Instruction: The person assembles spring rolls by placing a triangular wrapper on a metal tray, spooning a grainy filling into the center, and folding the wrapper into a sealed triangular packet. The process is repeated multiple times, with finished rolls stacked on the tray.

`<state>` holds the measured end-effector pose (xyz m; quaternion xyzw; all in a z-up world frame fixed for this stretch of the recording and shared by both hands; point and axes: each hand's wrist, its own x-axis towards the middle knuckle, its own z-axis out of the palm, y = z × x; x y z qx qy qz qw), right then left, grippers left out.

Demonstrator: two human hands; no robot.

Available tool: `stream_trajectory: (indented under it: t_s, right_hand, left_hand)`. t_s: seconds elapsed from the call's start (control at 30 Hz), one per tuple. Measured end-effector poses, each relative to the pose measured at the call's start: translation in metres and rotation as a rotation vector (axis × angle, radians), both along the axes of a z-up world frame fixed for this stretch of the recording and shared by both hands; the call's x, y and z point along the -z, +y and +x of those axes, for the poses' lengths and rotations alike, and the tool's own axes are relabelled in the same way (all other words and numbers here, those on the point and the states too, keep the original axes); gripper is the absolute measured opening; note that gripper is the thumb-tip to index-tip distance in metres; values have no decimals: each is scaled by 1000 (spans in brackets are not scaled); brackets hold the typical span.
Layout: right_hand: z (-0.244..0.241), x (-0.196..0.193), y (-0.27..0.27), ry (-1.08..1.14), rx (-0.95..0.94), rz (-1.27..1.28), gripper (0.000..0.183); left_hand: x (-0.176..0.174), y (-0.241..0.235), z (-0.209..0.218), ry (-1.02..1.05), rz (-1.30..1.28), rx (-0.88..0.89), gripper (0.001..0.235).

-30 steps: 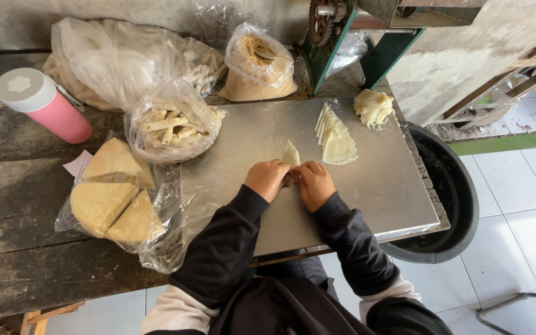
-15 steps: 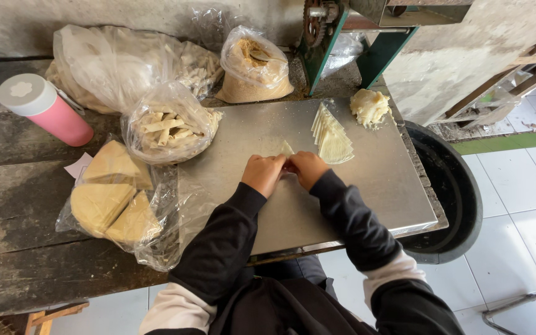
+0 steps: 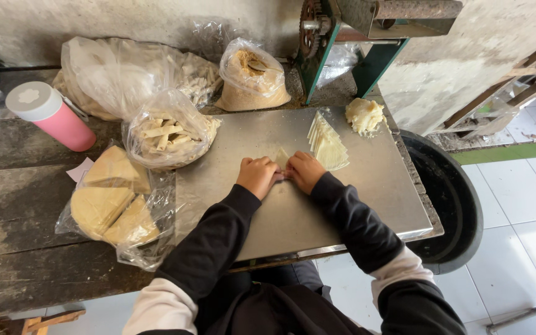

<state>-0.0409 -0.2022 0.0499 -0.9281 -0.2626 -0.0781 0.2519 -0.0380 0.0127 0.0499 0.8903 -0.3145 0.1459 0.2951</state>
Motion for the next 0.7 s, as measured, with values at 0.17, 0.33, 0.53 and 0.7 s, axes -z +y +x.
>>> stream_trajectory:
  t_s: [0.17, 0.33, 0.53, 0.7]
  right_hand:
    - [-23, -2, 7, -183, 55, -80, 22]
    - [-19, 3, 18, -68, 325, -36, 10]
    - [-10, -2, 18, 115, 447, 116, 17]
    - [-16, -6, 14, 42, 340, 96, 17]
  left_hand:
    - [9, 2, -1, -367, 171, 30, 15]
    - [-8, -11, -10, -39, 117, -185, 14]
    - [-34, -10, 8, 601, -28, -343, 20]
    - [-7, -4, -4, 12, -96, -181, 10]
